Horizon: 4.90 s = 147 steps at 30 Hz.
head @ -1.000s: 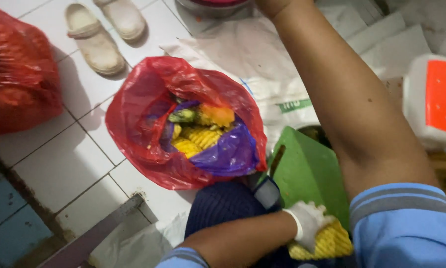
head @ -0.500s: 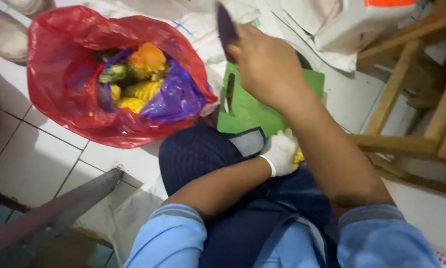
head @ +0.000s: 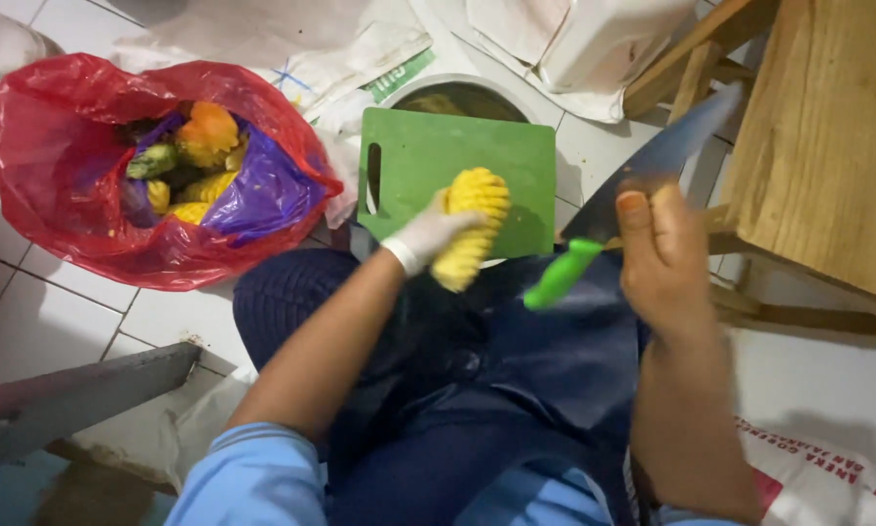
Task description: The person peels a yellow fruit with a knife, then places it on a green cutting board and slices it into smaller pieces. The cut pieces are gathered and dropped into a metal bowl below the board.
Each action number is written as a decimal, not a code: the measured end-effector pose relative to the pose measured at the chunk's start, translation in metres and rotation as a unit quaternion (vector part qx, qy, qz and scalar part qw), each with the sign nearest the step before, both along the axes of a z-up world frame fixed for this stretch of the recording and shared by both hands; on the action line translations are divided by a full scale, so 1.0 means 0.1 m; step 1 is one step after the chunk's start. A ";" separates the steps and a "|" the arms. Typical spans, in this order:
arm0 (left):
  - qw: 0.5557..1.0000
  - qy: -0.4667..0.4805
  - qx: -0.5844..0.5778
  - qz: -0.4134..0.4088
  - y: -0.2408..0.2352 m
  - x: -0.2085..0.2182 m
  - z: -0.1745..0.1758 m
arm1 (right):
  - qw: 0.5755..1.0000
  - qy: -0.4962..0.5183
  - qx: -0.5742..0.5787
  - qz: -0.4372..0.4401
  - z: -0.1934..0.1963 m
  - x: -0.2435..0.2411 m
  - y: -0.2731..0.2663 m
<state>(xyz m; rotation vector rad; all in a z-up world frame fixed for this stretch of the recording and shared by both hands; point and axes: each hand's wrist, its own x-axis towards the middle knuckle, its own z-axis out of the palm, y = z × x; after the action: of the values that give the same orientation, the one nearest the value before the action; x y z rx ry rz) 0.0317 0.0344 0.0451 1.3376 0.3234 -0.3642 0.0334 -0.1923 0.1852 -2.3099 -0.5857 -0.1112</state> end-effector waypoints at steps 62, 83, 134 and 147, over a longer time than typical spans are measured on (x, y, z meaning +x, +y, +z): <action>0.775 -0.168 0.601 -0.105 0.57 0.49 -0.85 | 0.975 0.113 -0.187 -0.046 -1.51 0.07 0.93; 0.732 -0.187 0.643 -0.125 0.53 0.50 -0.94 | 0.889 0.304 -0.340 -0.030 -1.57 0.48 1.16; 0.934 -0.220 0.280 -0.032 0.01 0.79 -0.74 | 0.907 0.299 0.224 -0.195 -2.07 0.50 0.45; 0.950 -0.158 0.253 0.092 0.26 0.55 -1.34 | 0.988 0.126 -0.068 -0.066 -1.74 0.31 0.46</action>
<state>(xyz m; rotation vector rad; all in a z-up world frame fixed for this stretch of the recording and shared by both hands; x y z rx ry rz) 0.0871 0.0609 -0.0887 1.8238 0.2786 0.1056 0.0647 -0.1459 0.0111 -2.4436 -0.3208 0.1618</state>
